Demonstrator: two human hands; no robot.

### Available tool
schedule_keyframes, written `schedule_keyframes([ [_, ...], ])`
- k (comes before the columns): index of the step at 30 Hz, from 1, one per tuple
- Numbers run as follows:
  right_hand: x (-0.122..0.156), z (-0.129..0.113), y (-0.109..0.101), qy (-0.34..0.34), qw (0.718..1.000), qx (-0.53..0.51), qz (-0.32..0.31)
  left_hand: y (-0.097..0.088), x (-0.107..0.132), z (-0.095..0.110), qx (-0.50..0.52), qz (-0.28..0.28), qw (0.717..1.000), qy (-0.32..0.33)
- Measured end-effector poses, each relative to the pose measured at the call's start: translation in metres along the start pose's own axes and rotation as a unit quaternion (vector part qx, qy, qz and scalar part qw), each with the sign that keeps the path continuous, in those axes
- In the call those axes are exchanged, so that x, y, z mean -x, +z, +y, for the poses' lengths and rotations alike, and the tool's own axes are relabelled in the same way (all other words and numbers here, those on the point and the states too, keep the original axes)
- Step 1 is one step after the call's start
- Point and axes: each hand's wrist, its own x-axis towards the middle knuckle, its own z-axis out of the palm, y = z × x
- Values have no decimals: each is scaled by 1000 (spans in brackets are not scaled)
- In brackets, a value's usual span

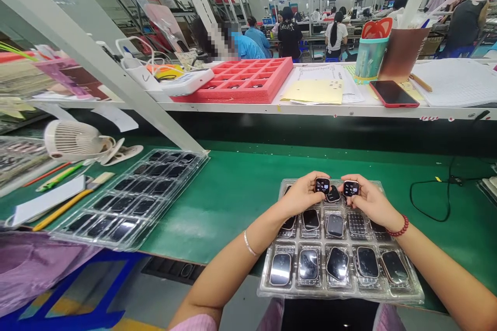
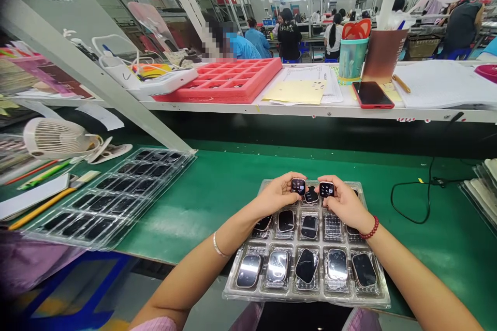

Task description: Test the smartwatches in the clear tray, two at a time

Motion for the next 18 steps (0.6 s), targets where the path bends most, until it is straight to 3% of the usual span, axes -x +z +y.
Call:
schedule_keyframes([
  [7, 1, -3, -2, -4, 1000, -1, -7, 0, 2, 1, -18, 8, 1000, 5],
  [13, 1, -6, 0, -2, 1000, 6, -7, 1, 2, 0, 3, -19, 1000, 12],
  [18, 2, -8, 1, -7, 999, 41, 1, 1, 2, 0, 28, -25, 999, -17],
])
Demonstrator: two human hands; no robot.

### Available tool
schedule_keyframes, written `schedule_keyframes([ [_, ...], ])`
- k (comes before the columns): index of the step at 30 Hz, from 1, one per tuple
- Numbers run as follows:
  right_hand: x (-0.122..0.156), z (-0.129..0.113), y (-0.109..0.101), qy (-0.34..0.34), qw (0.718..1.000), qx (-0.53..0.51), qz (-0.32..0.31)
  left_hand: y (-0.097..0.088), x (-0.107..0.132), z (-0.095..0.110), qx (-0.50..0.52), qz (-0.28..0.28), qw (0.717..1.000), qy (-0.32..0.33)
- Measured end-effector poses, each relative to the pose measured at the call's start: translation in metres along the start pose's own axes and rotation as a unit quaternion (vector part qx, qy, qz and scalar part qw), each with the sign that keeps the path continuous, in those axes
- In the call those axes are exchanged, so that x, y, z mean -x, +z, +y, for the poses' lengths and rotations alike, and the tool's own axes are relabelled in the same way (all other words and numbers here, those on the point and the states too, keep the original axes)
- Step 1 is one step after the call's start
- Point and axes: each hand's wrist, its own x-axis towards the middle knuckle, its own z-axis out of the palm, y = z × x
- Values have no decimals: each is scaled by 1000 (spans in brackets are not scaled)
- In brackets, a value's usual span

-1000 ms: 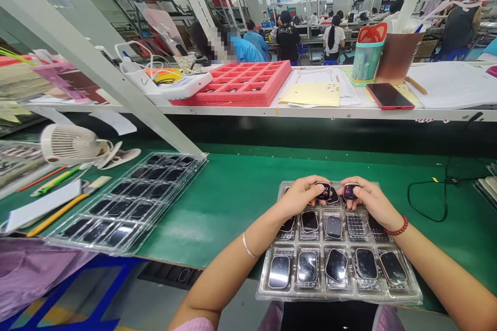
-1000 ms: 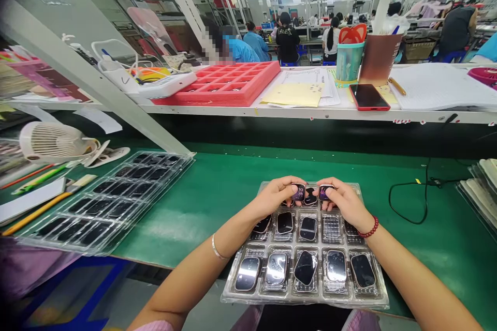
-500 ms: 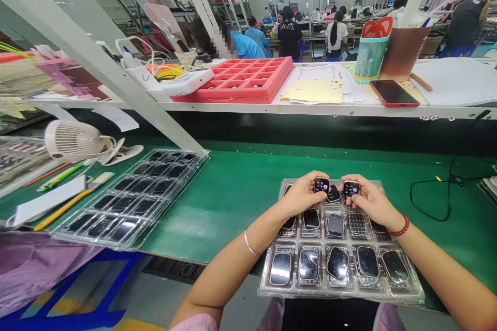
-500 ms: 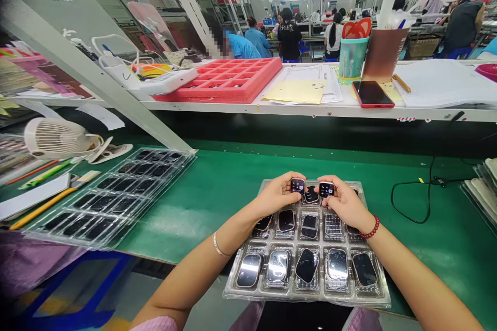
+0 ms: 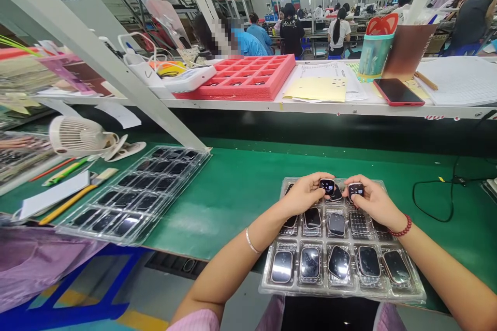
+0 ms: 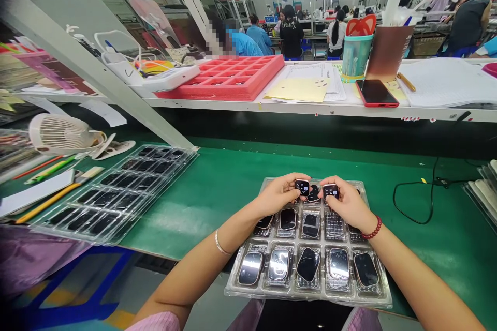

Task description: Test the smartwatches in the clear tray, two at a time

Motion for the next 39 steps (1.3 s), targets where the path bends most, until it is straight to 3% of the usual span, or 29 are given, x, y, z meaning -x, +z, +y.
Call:
schedule_keyframes([
  [15, 0, 6, 0, -28, 1000, -9, -6, -1, -2, -7, -12, -15, 999, 41],
  [23, -2, 5, -3, 31, 995, -97, 1, -3, 0, 0, -21, 23, 999, -11],
  [39, -3, 7, -3, 33, 995, -90, -2, -1, 0, -3, -3, -9, 1000, 19],
])
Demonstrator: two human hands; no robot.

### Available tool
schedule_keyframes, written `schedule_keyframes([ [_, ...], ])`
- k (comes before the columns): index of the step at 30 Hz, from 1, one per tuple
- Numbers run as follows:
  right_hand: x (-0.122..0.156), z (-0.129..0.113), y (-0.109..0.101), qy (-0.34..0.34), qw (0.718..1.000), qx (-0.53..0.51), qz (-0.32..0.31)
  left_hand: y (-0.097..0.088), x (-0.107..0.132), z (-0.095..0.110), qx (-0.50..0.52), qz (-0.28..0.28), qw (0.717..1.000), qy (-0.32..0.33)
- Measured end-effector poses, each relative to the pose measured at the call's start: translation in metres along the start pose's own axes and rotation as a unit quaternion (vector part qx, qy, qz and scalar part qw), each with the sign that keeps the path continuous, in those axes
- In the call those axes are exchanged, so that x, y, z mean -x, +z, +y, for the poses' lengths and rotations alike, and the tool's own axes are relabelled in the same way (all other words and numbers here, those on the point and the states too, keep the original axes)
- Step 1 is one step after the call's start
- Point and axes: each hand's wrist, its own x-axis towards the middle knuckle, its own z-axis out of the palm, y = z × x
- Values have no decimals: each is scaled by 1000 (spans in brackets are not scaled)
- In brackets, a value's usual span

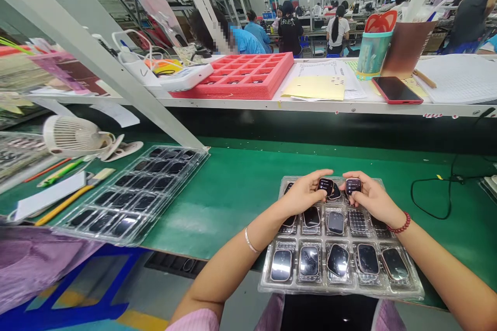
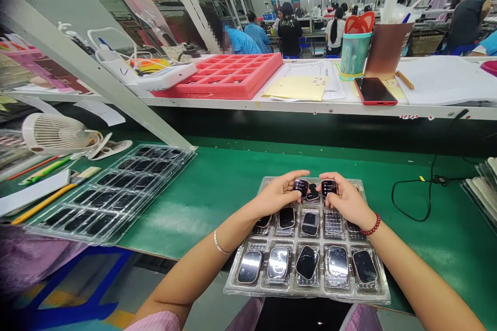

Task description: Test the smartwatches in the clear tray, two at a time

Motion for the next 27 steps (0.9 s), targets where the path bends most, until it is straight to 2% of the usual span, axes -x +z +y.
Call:
schedule_keyframes([
  [4, 0, 0, -1, 3, 1000, -25, -5, 0, -1, 2, -17, 14, 1000, -21],
  [8, -1, 1, 0, -5, 1000, 2, 5, 0, -2, 1, -41, 34, 999, 11],
  [16, 2, -2, 1, -17, 999, 32, -9, -1, 0, -2, -43, 12, 998, 31],
  [27, 0, -3, 1, 2, 999, 35, -6, 3, 0, 6, -26, 10, 1000, -1],
])
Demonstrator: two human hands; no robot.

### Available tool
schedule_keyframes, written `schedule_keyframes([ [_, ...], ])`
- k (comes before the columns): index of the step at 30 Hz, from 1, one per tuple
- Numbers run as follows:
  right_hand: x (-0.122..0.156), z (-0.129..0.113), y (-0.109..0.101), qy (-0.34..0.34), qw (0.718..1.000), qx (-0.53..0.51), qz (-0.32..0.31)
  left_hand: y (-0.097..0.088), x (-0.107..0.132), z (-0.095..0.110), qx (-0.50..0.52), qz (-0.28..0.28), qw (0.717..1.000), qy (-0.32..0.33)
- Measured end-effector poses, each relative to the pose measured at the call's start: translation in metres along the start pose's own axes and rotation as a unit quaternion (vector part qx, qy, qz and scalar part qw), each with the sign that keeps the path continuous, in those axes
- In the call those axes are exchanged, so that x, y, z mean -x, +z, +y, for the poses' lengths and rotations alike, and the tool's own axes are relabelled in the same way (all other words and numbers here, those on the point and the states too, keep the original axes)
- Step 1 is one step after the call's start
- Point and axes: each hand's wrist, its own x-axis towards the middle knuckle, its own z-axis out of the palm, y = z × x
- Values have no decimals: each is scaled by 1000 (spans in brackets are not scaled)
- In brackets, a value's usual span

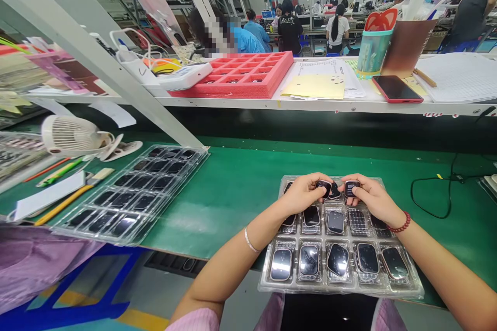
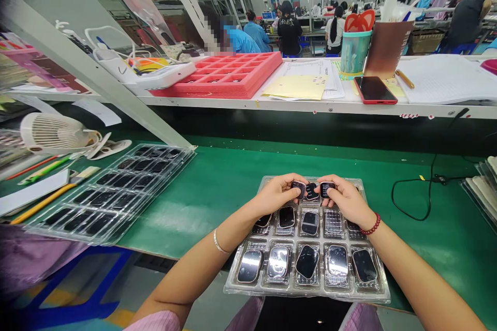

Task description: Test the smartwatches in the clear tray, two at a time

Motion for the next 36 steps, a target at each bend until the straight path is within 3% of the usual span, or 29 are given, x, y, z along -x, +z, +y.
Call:
schedule_keyframes([
  [23, 1, 1, 0, -3, 1000, 16, -7, 0, 0, -1, -6, -7, 1000, 0],
  [31, 0, 4, -1, -26, 1000, -4, 14, -3, 0, -4, -51, 17, 998, 22],
  [36, 3, 0, 2, -33, 999, 17, -32, -4, -2, -4, -27, 30, 999, 17],
])
